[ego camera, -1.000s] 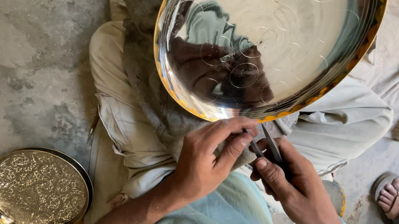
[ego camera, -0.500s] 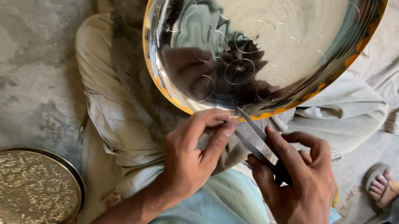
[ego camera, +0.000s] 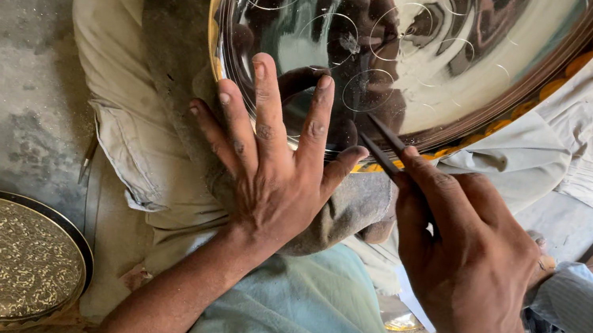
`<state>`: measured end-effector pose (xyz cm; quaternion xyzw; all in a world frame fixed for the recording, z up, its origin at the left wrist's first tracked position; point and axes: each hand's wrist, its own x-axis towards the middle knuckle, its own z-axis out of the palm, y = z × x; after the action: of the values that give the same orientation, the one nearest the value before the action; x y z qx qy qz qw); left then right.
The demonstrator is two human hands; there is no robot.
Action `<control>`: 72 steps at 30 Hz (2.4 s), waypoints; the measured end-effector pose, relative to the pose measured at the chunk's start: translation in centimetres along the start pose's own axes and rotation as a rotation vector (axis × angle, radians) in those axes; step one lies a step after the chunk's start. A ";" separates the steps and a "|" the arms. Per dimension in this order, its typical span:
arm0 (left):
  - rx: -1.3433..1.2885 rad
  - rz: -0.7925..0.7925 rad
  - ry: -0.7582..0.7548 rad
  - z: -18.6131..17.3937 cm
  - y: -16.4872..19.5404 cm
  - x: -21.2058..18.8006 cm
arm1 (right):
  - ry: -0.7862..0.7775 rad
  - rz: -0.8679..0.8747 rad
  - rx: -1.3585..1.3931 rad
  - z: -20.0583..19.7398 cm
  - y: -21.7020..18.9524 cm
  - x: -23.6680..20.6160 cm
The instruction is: The person uses a metal engraving tool to carve circular and curved patterns into a large, reflective metal plate. They hold the plate steady with one hand while guiding the tool with the other, creating a decorative design.
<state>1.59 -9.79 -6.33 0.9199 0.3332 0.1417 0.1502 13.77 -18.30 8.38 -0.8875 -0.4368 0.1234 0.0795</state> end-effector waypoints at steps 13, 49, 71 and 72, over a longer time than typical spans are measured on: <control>-0.041 -0.006 -0.002 0.1 0.1 0.2 | 0.060 -0.032 -0.016 1.7 -0.3 0.0; -0.118 0.004 -0.040 -0.1 -0.3 0.5 | -0.130 0.068 -0.130 1.5 -2.2 0.5; -0.252 0.075 -0.091 -0.4 -1.8 0.6 | -0.180 -0.727 -0.632 1.8 -0.2 1.4; -0.261 0.081 -0.101 -0.4 -1.8 0.6 | -0.222 -0.757 -0.620 1.6 0.4 1.7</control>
<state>0.82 -7.98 -6.56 0.9113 0.2664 0.1435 0.2792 14.58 -17.16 6.55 -0.6301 -0.7500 0.0440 -0.1961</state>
